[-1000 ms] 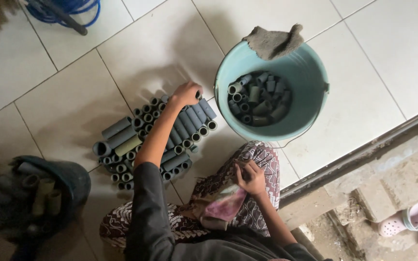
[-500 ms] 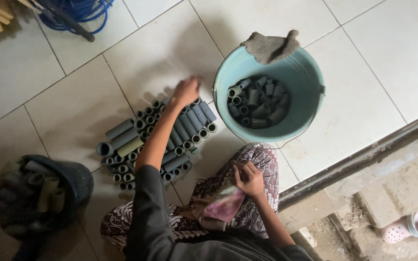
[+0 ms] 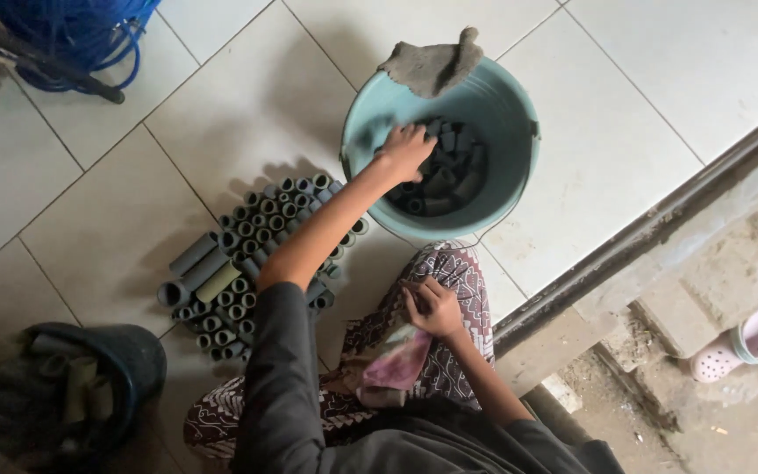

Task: The person sits on the floor and repeatedly picks up small cylindrical pipe segments from a bucket, wipes them with a cloth, and places them into a growing pile on the floor. The person handles the segments one at a time, rotating them to wipe different sides before stacking them.

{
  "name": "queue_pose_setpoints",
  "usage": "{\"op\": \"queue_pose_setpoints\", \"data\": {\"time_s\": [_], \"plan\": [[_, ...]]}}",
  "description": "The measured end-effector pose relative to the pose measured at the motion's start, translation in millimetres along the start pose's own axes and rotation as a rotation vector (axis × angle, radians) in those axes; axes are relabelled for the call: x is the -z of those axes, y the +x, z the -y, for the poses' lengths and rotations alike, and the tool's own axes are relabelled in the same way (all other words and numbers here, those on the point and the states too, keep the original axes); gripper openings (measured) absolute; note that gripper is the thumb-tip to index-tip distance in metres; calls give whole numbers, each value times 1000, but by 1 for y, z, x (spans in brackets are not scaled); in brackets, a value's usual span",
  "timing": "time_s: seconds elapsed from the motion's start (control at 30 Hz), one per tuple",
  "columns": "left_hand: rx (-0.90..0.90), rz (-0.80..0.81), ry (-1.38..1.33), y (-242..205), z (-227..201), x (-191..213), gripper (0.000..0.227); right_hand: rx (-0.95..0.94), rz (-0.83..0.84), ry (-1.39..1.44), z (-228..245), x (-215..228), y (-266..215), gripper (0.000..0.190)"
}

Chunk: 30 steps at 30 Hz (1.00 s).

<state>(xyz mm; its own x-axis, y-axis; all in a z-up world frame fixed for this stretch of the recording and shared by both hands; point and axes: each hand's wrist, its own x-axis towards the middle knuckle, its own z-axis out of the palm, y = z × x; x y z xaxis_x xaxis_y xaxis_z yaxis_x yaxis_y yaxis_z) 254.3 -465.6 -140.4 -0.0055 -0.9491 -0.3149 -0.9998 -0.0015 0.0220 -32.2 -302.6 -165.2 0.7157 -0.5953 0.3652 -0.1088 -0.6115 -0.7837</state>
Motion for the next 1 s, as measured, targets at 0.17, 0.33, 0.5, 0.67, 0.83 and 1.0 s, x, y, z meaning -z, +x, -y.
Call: {"op": "queue_pose_setpoints", "data": {"time_s": [0.17, 0.33, 0.5, 0.67, 0.83, 1.0], "plan": [[46, 159, -75, 49, 16, -88, 84, 36, -24, -47, 0, -2, -1, 9], [22, 63, 59, 19, 3, -25, 82, 109, -26, -26, -3, 3, 3, 10], [38, -26, -382, -131, -52, 141, 68, 65, 36, -49, -4, 2, -2, 9], [-91, -315, -1159, -248, -94, 150, 63, 61, 19, 1, 26, 22, 3, 14], [-146, -526, -1583, -332, -128, 79, 69, 25, -37, 127, 25, 17, -7, 15], [-11, -758, -1830, -396, -167, 11, 89, -55, -189, 376, 75, 32, -6, 10]]}}
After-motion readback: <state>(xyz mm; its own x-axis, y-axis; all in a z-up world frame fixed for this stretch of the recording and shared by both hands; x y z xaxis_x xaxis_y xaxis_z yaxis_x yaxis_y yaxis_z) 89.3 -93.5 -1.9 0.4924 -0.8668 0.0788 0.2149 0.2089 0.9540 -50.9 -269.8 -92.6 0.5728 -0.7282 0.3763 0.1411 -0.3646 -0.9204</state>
